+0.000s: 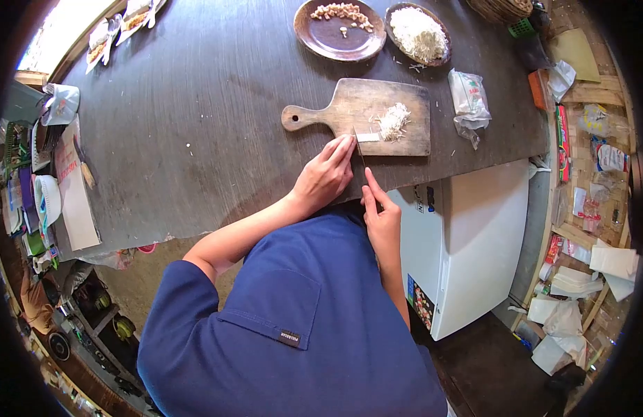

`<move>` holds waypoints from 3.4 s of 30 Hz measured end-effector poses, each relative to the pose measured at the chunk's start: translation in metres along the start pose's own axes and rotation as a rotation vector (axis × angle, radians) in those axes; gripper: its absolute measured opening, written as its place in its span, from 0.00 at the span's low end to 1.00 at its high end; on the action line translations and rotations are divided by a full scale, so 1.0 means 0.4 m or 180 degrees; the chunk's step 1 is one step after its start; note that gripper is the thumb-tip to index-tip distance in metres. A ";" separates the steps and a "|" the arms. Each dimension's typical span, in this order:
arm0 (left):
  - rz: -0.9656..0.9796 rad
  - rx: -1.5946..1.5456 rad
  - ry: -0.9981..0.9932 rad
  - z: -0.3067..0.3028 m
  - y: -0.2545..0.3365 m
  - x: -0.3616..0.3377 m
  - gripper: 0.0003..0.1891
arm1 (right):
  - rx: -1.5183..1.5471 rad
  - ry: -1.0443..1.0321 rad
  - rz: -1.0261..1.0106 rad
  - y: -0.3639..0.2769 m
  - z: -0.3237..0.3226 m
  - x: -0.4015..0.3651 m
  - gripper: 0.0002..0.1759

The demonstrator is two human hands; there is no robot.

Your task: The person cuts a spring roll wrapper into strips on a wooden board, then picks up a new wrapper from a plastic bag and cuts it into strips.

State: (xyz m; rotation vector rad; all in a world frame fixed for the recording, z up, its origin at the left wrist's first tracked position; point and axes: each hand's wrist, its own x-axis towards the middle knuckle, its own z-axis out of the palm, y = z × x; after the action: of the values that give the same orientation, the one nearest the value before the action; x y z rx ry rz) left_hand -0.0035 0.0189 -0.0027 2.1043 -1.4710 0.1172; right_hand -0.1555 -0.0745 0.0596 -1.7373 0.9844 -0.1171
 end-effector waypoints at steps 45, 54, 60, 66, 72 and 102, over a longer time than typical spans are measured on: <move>-0.0236 0.0683 0.0164 -0.004 0.011 -0.012 0.29 | -0.0273 0.0220 -0.0612 0.010 0.018 0.012 0.22; -0.0148 0.0919 0.0234 0.008 0.006 -0.015 0.32 | -0.0146 0.0200 -0.0641 0.021 0.018 0.029 0.24; -0.0209 0.0897 0.0233 0.010 0.008 -0.016 0.29 | -0.0043 0.0213 -0.0605 0.027 0.011 -0.007 0.22; -0.0226 0.0815 0.0267 -0.001 0.010 -0.011 0.29 | -0.0140 0.0149 -0.0590 -0.002 0.016 0.024 0.24; -0.0216 0.0886 0.0290 0.003 0.009 -0.011 0.29 | -0.0119 0.0056 -0.0221 0.008 0.004 -0.016 0.23; -0.0289 0.0724 0.0312 0.000 0.009 -0.013 0.27 | 0.0186 0.0056 -0.0243 0.018 0.026 0.014 0.23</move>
State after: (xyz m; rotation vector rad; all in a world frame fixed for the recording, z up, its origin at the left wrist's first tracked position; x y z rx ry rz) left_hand -0.0087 0.0224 -0.0035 2.3060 -1.3562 0.3634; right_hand -0.1506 -0.0708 0.0472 -1.7233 0.9189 -0.2088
